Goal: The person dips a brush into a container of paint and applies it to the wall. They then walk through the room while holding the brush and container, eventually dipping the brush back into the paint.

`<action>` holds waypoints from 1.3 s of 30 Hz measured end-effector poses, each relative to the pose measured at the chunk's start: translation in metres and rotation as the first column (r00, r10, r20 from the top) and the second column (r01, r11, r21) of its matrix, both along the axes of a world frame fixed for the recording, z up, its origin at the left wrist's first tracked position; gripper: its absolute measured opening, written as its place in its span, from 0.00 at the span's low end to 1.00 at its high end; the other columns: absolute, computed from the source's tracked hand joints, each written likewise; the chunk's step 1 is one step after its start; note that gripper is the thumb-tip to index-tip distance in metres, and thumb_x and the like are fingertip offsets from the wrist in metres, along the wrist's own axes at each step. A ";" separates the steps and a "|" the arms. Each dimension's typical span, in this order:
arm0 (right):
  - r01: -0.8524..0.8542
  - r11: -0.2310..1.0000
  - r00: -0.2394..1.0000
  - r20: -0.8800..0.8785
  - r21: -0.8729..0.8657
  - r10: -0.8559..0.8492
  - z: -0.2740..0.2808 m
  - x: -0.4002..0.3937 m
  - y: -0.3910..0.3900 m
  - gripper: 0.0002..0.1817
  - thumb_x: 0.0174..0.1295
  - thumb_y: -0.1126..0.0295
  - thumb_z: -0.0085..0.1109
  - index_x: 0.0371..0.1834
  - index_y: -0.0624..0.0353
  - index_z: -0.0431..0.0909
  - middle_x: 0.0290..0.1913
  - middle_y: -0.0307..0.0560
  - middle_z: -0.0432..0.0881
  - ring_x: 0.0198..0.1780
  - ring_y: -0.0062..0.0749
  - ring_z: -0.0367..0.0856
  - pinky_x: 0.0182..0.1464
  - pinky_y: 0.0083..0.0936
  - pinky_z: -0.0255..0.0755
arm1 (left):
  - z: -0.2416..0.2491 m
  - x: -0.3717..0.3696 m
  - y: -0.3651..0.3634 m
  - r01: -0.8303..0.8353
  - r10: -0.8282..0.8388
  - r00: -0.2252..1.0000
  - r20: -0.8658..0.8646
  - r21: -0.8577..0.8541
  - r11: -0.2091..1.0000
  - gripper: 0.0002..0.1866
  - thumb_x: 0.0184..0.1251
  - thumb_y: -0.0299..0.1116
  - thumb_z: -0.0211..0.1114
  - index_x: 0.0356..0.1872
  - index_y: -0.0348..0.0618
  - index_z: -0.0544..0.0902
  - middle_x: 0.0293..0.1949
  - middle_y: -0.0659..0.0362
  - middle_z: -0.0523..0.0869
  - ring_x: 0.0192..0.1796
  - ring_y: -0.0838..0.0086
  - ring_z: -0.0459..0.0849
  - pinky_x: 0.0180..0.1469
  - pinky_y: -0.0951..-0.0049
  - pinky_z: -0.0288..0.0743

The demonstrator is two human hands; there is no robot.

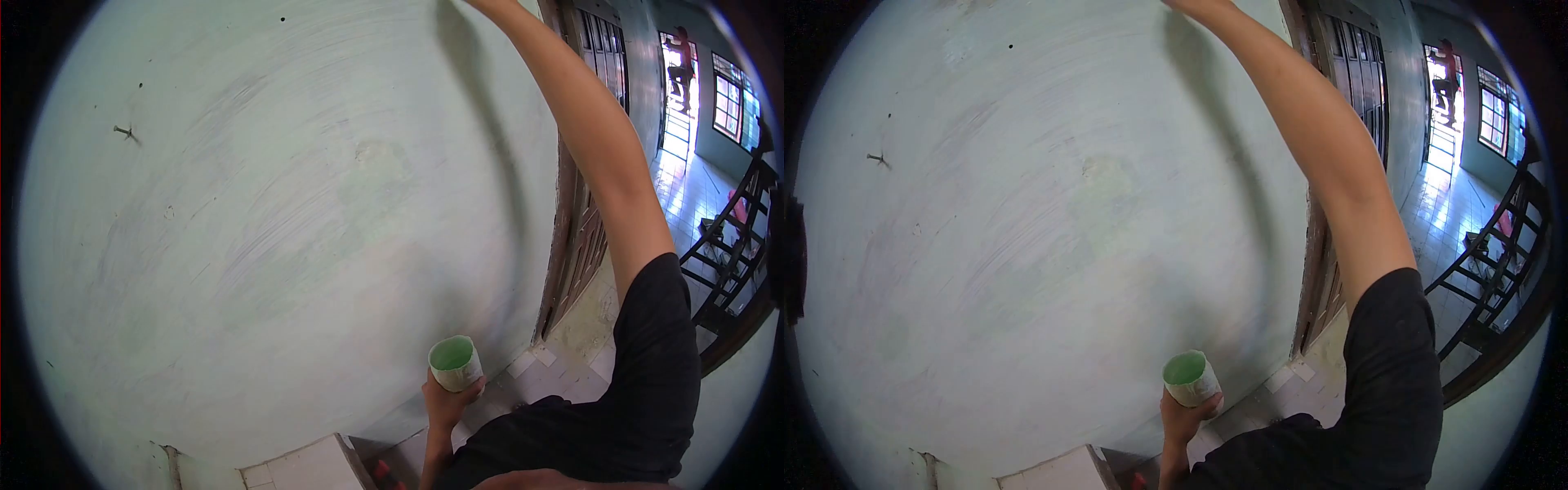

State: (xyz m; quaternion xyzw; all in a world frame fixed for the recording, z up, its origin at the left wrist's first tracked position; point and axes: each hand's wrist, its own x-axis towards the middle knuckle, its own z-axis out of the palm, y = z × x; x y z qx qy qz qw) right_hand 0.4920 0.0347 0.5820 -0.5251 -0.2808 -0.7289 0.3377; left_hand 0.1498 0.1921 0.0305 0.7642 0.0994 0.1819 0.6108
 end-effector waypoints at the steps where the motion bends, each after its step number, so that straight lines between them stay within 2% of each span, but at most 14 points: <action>1: 0.012 0.993 1.000 0.023 -0.116 -0.009 -0.010 0.004 -0.002 0.07 0.56 0.78 0.62 0.24 0.64 0.75 0.21 0.56 0.78 0.26 0.51 0.78 0.34 0.45 0.72 | 0.003 -0.003 0.000 0.000 0.000 1.000 -0.013 -0.033 0.999 0.42 0.46 0.39 0.91 0.64 0.38 0.80 0.54 0.52 0.91 0.55 0.64 0.91 0.58 0.61 0.84; 4: -0.298 0.938 0.953 -0.113 -0.179 0.281 -0.056 -0.026 -0.014 0.11 0.59 0.75 0.65 0.23 0.63 0.72 0.18 0.52 0.70 0.22 0.36 0.70 0.30 0.39 0.67 | 0.003 -0.008 0.003 -0.030 0.031 0.999 0.014 -0.063 0.998 0.41 0.46 0.39 0.91 0.62 0.38 0.80 0.52 0.52 0.92 0.53 0.64 0.93 0.56 0.61 0.86; 6: -0.291 0.955 0.952 -0.120 -0.052 0.283 -0.071 -0.030 -0.033 0.15 0.60 0.73 0.66 0.22 0.63 0.69 0.19 0.49 0.66 0.23 0.29 0.63 0.29 0.36 0.64 | -0.002 -0.012 0.005 -0.059 0.063 0.997 0.050 -0.066 0.996 0.40 0.46 0.39 0.91 0.60 0.38 0.81 0.50 0.51 0.93 0.50 0.64 0.94 0.53 0.61 0.88; 8: -0.088 0.991 0.989 -0.112 0.103 0.099 -0.075 -0.026 -0.048 0.14 0.60 0.74 0.65 0.23 0.64 0.69 0.19 0.53 0.70 0.22 0.37 0.65 0.30 0.39 0.65 | -0.005 -0.018 0.012 -0.045 0.043 0.999 -0.030 -0.074 0.996 0.43 0.45 0.37 0.91 0.65 0.38 0.79 0.56 0.51 0.90 0.57 0.64 0.90 0.59 0.61 0.84; 11: 0.142 0.988 0.983 -0.126 0.059 -0.133 -0.068 0.030 -0.062 0.11 0.60 0.75 0.64 0.24 0.64 0.71 0.22 0.58 0.76 0.23 0.48 0.71 0.31 0.40 0.67 | 0.001 -0.025 0.014 -0.047 0.043 0.998 -0.045 -0.082 0.996 0.43 0.45 0.37 0.91 0.65 0.39 0.79 0.56 0.51 0.90 0.57 0.64 0.90 0.59 0.61 0.84; 12: 0.065 0.996 0.958 -0.276 -0.054 -0.077 -0.067 0.056 -0.061 0.04 0.58 0.73 0.67 0.35 0.56 0.83 0.38 0.49 0.88 0.43 0.53 0.86 0.43 0.40 0.80 | 0.005 -0.028 0.014 -0.046 0.043 0.998 -0.042 -0.075 0.996 0.43 0.45 0.37 0.91 0.65 0.39 0.79 0.56 0.51 0.90 0.57 0.64 0.90 0.59 0.61 0.84; 15: 0.217 0.945 0.976 0.038 -0.245 -0.215 -0.098 0.032 -0.030 0.07 0.65 0.76 0.73 0.43 0.64 0.85 0.40 0.49 0.89 0.42 0.38 0.90 0.45 0.30 0.83 | 0.007 -0.028 0.015 -0.064 0.062 0.997 -0.044 -0.049 0.997 0.43 0.45 0.37 0.91 0.65 0.39 0.79 0.56 0.51 0.90 0.57 0.63 0.90 0.59 0.60 0.85; 21: -0.132 0.970 0.973 0.158 -0.202 0.166 -0.134 0.000 -0.029 0.06 0.62 0.77 0.67 0.34 0.58 0.78 0.31 0.51 0.82 0.34 0.52 0.81 0.38 0.44 0.74 | -0.006 -0.038 0.024 -0.067 0.066 0.997 -0.034 -0.024 0.997 0.42 0.46 0.37 0.91 0.64 0.39 0.79 0.56 0.52 0.90 0.57 0.63 0.90 0.59 0.60 0.85; 24: 0.084 0.995 0.996 0.018 -0.054 -0.083 -0.112 0.013 -0.044 0.06 0.63 0.77 0.65 0.32 0.58 0.76 0.30 0.52 0.82 0.35 0.54 0.81 0.39 0.46 0.74 | -0.010 -0.041 0.026 -0.054 0.053 0.998 -0.036 -0.052 0.997 0.42 0.46 0.36 0.91 0.65 0.39 0.79 0.56 0.52 0.90 0.57 0.64 0.90 0.59 0.60 0.85; 27: 0.088 0.992 0.996 -0.025 -0.086 -0.090 -0.090 0.026 -0.024 0.09 0.64 0.73 0.68 0.33 0.59 0.75 0.29 0.53 0.79 0.33 0.55 0.81 0.38 0.43 0.76 | -0.013 -0.039 0.026 -0.068 0.067 0.997 -0.036 -0.018 0.998 0.42 0.46 0.35 0.91 0.65 0.39 0.79 0.57 0.52 0.90 0.57 0.64 0.90 0.60 0.60 0.85; 31: -0.033 0.987 0.979 0.192 -0.156 0.063 -0.074 -0.016 0.041 0.06 0.63 0.77 0.61 0.31 0.58 0.73 0.26 0.55 0.80 0.33 0.57 0.81 0.36 0.48 0.73 | -0.015 -0.032 0.023 -0.042 0.041 0.998 -0.043 -0.015 0.999 0.42 0.47 0.36 0.91 0.65 0.39 0.79 0.56 0.52 0.90 0.57 0.64 0.90 0.60 0.60 0.85; 34: -0.219 0.951 0.967 0.079 -0.217 0.241 -0.073 -0.070 0.054 0.05 0.63 0.77 0.61 0.32 0.58 0.74 0.25 0.56 0.80 0.32 0.54 0.82 0.35 0.48 0.74 | -0.001 -0.035 0.015 -0.026 0.027 0.998 -0.054 0.003 1.000 0.43 0.46 0.37 0.91 0.65 0.39 0.79 0.56 0.52 0.91 0.57 0.64 0.90 0.60 0.60 0.85; 37: -0.024 0.997 0.952 0.304 -0.073 0.045 -0.058 -0.048 0.036 0.10 0.58 0.76 0.63 0.24 0.65 0.71 0.24 0.61 0.79 0.26 0.57 0.76 0.32 0.43 0.70 | 0.002 -0.039 0.014 -0.028 0.027 0.998 -0.054 -0.005 1.000 0.44 0.46 0.39 0.91 0.65 0.39 0.79 0.56 0.51 0.91 0.57 0.64 0.91 0.60 0.60 0.85; 39: 0.120 0.993 0.979 0.166 0.002 -0.119 -0.060 -0.015 0.023 0.10 0.60 0.74 0.64 0.27 0.67 0.75 0.27 0.60 0.83 0.31 0.55 0.83 0.36 0.43 0.75 | 0.000 -0.044 0.013 -0.046 0.044 0.997 -0.065 -0.029 0.999 0.44 0.45 0.39 0.91 0.65 0.39 0.79 0.56 0.51 0.91 0.57 0.64 0.91 0.60 0.60 0.84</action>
